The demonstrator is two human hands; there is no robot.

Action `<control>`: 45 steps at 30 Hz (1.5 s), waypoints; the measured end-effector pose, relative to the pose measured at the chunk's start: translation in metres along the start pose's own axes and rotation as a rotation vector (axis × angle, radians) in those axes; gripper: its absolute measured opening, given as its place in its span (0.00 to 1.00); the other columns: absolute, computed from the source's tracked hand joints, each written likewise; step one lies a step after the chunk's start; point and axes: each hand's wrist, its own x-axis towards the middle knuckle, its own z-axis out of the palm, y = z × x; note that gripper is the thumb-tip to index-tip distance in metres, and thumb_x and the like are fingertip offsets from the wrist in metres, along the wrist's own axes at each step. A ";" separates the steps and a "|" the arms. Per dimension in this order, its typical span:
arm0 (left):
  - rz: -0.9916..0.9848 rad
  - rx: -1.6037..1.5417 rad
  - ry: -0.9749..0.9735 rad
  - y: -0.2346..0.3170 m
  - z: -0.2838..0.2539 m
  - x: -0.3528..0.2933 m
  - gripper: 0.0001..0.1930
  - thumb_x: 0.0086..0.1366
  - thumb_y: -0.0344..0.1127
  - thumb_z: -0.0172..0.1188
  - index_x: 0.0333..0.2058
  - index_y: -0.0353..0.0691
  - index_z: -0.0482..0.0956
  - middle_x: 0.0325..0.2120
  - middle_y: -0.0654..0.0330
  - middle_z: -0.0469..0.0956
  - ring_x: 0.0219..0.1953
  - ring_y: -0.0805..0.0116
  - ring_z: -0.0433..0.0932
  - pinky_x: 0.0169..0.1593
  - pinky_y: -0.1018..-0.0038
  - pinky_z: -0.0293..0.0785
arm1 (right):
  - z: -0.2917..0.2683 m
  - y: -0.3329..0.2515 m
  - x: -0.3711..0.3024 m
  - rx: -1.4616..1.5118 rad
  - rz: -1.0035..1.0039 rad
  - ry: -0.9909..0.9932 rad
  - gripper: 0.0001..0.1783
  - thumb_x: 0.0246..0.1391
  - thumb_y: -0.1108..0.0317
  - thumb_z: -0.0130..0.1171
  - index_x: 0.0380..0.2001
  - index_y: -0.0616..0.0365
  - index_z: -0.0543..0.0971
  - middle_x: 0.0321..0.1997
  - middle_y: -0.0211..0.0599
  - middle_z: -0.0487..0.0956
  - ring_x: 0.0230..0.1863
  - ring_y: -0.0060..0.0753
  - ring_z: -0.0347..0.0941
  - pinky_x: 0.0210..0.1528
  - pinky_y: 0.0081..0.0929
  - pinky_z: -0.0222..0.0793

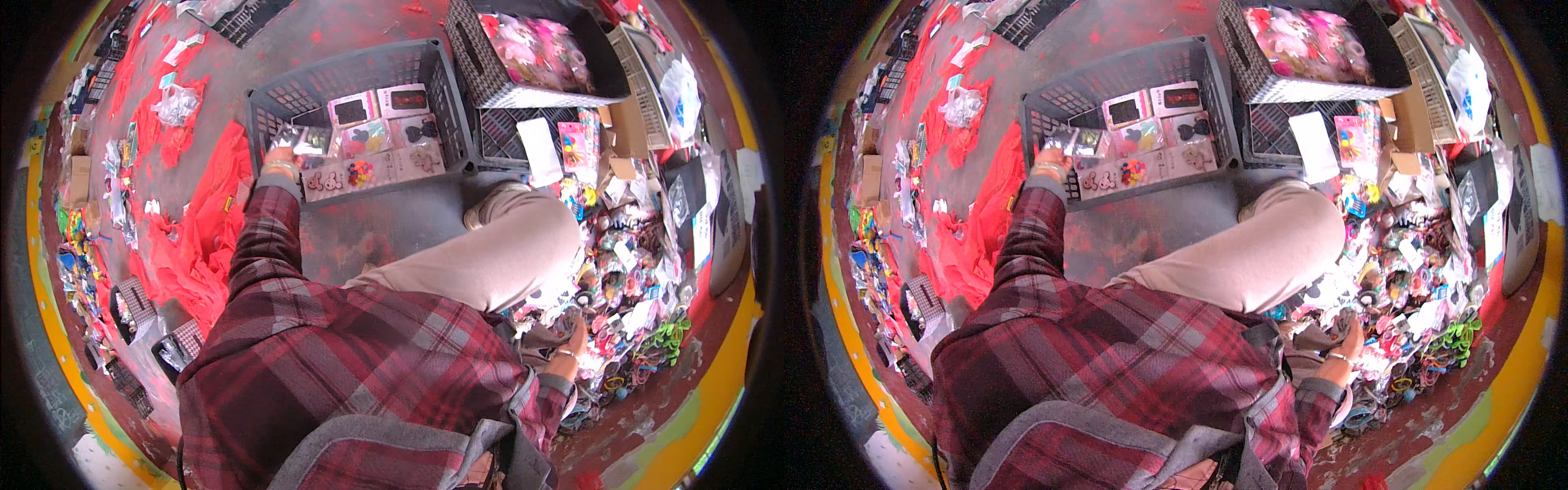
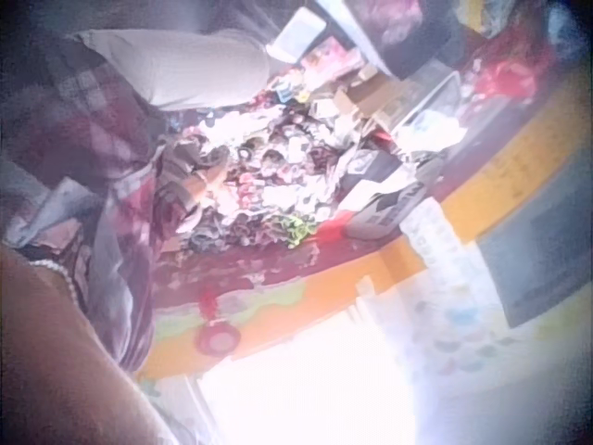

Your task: The person sits on the floor and wipes various small items, including packaged goods and a hair clip, with a cloth. They handle each item individually, cleaning it before placing it into a nearby crate.

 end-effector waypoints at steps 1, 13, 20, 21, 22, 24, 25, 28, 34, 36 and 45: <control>-0.059 -0.066 0.046 -0.010 -0.017 0.022 0.08 0.59 0.30 0.45 0.35 0.41 0.72 0.27 0.58 0.71 0.30 0.64 0.70 0.30 0.67 0.70 | 0.014 0.001 0.000 -0.001 0.010 0.047 0.10 0.46 0.68 0.51 0.30 0.62 0.75 0.29 0.33 0.76 0.29 0.30 0.74 0.30 0.26 0.70; 0.159 0.020 0.058 -0.029 0.016 0.098 0.12 0.60 0.34 0.49 0.36 0.29 0.72 0.31 0.48 0.74 0.33 0.60 0.74 0.39 0.65 0.73 | 0.022 0.025 -0.011 -0.152 0.117 0.130 0.12 0.44 0.67 0.49 0.30 0.62 0.75 0.28 0.36 0.75 0.27 0.33 0.73 0.28 0.28 0.72; 0.647 1.521 0.066 -0.031 0.012 0.098 0.20 0.56 0.49 0.53 0.29 0.34 0.78 0.27 0.50 0.78 0.28 0.60 0.77 0.34 0.68 0.72 | 0.045 0.015 -0.022 -0.267 0.095 0.189 0.10 0.42 0.68 0.48 0.27 0.63 0.75 0.28 0.35 0.74 0.26 0.31 0.72 0.26 0.27 0.71; 0.633 1.538 0.077 -0.034 0.017 0.095 0.20 0.56 0.49 0.52 0.29 0.34 0.77 0.27 0.50 0.78 0.29 0.59 0.77 0.35 0.68 0.72 | 0.042 0.014 -0.027 -0.386 0.060 0.172 0.10 0.41 0.68 0.49 0.26 0.62 0.74 0.27 0.34 0.74 0.25 0.30 0.72 0.25 0.27 0.70; 0.619 1.552 0.090 -0.035 0.025 0.088 0.20 0.56 0.49 0.52 0.30 0.34 0.77 0.27 0.50 0.78 0.30 0.58 0.77 0.36 0.69 0.72 | 0.037 0.014 -0.030 -0.505 0.021 0.158 0.09 0.41 0.67 0.50 0.25 0.61 0.74 0.27 0.34 0.73 0.25 0.29 0.71 0.25 0.26 0.70; 0.594 1.578 0.127 -0.036 0.036 0.076 0.21 0.56 0.49 0.51 0.32 0.34 0.77 0.28 0.49 0.78 0.32 0.56 0.76 0.39 0.70 0.72 | 0.028 0.023 -0.028 -0.586 0.007 0.186 0.09 0.41 0.66 0.51 0.24 0.61 0.75 0.26 0.33 0.73 0.25 0.28 0.71 0.25 0.25 0.68; 0.601 1.516 0.197 -0.043 0.031 0.085 0.20 0.57 0.48 0.49 0.33 0.36 0.77 0.29 0.50 0.78 0.33 0.56 0.76 0.39 0.69 0.71 | 0.040 0.018 -0.029 -0.640 0.008 0.194 0.09 0.41 0.66 0.51 0.23 0.61 0.75 0.25 0.31 0.73 0.25 0.26 0.70 0.25 0.24 0.67; 0.320 1.924 0.216 -0.050 0.021 0.128 0.14 0.57 0.44 0.50 0.35 0.43 0.78 0.33 0.58 0.77 0.37 0.63 0.76 0.37 0.66 0.73 | 0.079 0.004 -0.035 -0.584 0.101 0.202 0.09 0.41 0.67 0.50 0.22 0.62 0.75 0.25 0.29 0.73 0.26 0.26 0.70 0.25 0.25 0.66; 0.174 2.974 -0.281 -0.061 0.044 0.135 0.13 0.57 0.39 0.51 0.40 0.54 0.78 0.39 0.68 0.76 0.42 0.73 0.74 0.35 0.63 0.73 | -0.001 0.036 0.012 -1.387 -0.300 -0.236 0.14 0.50 0.71 0.44 0.40 0.58 0.73 0.35 0.42 0.76 0.34 0.41 0.73 0.33 0.35 0.67; 0.253 3.024 -0.326 -0.061 0.039 0.138 0.13 0.57 0.39 0.50 0.40 0.54 0.78 0.38 0.67 0.77 0.41 0.73 0.75 0.36 0.62 0.73 | 0.001 0.033 0.014 -1.615 -0.402 -0.287 0.15 0.49 0.73 0.43 0.42 0.56 0.72 0.38 0.43 0.75 0.36 0.44 0.72 0.34 0.37 0.67; -0.027 2.405 -0.082 -0.041 0.040 0.130 0.14 0.57 0.39 0.52 0.42 0.48 0.76 0.40 0.61 0.75 0.43 0.67 0.74 0.42 0.65 0.70 | 0.016 0.035 0.008 -1.075 -0.069 -0.026 0.15 0.52 0.65 0.44 0.39 0.59 0.74 0.37 0.43 0.76 0.38 0.41 0.72 0.37 0.32 0.68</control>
